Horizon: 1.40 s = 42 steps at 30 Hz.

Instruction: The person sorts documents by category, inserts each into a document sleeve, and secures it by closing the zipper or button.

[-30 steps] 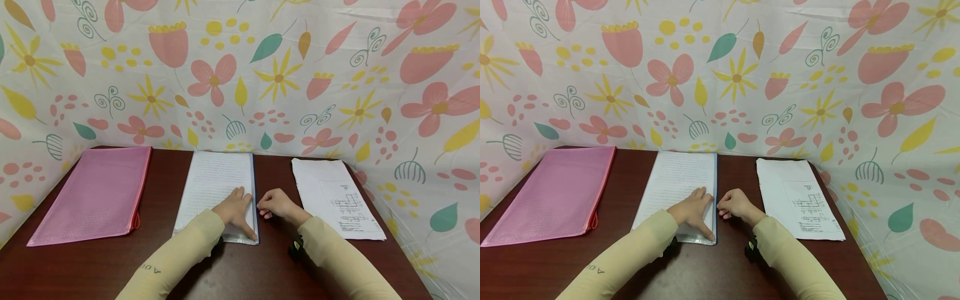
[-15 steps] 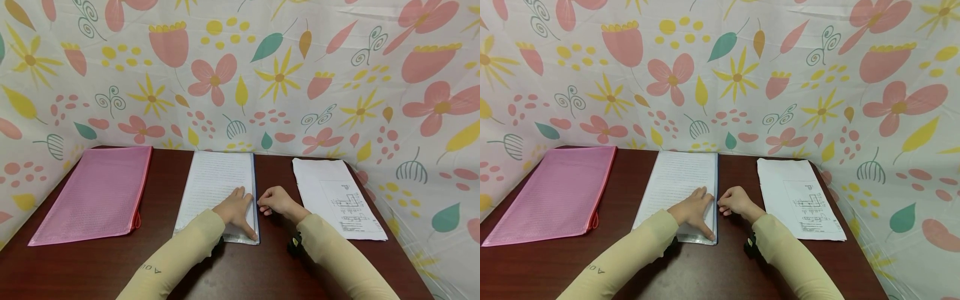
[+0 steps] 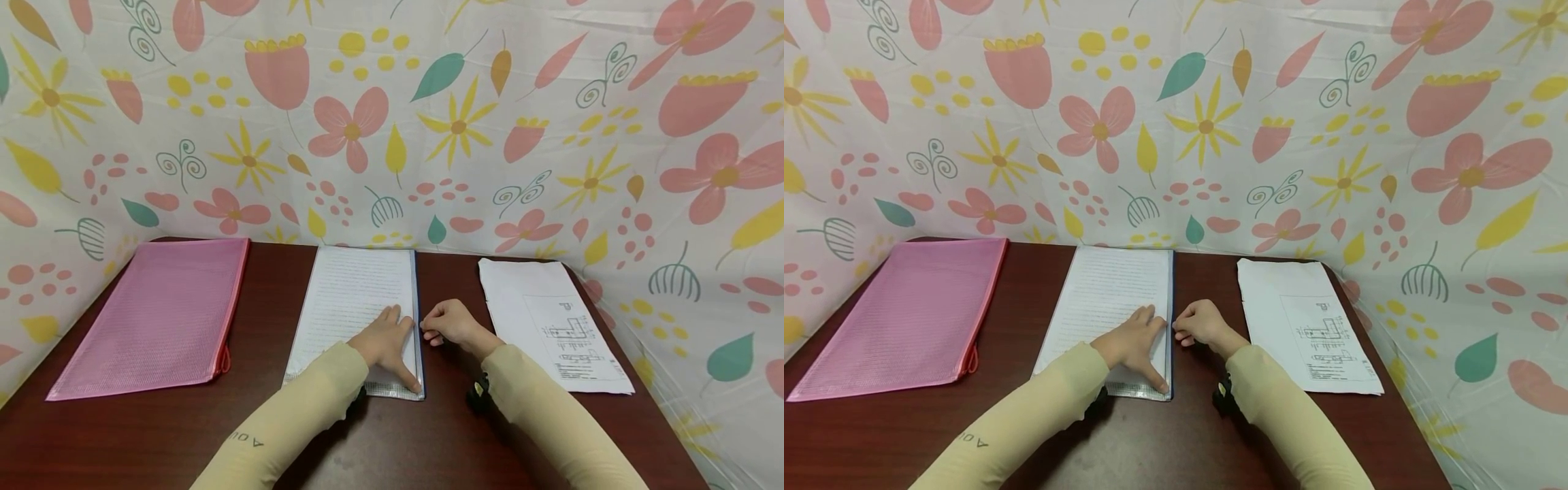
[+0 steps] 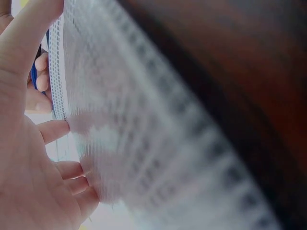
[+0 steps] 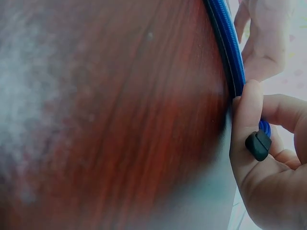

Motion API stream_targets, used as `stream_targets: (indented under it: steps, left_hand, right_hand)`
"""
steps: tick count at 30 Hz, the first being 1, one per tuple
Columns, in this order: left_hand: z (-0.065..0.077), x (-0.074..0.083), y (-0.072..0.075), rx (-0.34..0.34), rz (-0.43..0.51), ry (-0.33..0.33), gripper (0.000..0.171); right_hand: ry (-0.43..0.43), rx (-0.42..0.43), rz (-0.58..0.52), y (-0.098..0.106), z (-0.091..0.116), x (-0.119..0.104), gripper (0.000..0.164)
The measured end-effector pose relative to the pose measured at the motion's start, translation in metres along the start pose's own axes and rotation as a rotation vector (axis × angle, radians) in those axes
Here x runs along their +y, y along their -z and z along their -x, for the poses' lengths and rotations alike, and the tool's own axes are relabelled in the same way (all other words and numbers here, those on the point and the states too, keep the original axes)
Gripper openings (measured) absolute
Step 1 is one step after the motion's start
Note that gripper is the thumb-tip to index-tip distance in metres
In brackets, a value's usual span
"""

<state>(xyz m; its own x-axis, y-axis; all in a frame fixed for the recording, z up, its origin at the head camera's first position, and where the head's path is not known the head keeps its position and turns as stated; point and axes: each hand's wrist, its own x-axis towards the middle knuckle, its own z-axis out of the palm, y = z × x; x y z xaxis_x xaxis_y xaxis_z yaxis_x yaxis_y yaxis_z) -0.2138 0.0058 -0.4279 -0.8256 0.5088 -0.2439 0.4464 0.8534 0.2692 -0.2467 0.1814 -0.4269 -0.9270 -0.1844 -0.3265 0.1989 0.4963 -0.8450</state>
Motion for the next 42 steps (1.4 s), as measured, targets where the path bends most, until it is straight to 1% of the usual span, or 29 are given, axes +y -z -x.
stream_targets:
  steps: [8,15,27,34,42]
  left_hand:
    - [0.001,0.001,0.001,-0.014,0.012,0.009,0.12]
    - [0.0,0.0,0.003,-0.029,0.011,0.016,0.122]
    - [0.0,0.001,0.002,-0.026,0.004,0.015,0.122]
    - [0.0,0.001,0.001,-0.027,-0.002,0.019,0.123]
    - [-0.001,0.0,0.0,-0.022,-0.015,0.016,0.123]
  right_hand:
    - [-0.005,0.013,0.0,0.001,-0.003,-0.003,0.012]
    - [-0.015,0.034,-0.026,0.001,-0.01,-0.002,0.01]
    - [-0.021,0.09,-0.025,-0.001,-0.018,0.0,0.012]
    - [-0.032,0.101,-0.045,0.0,-0.022,-0.003,0.012]
    - [-0.042,0.123,-0.043,0.0,-0.029,-0.004,0.013]
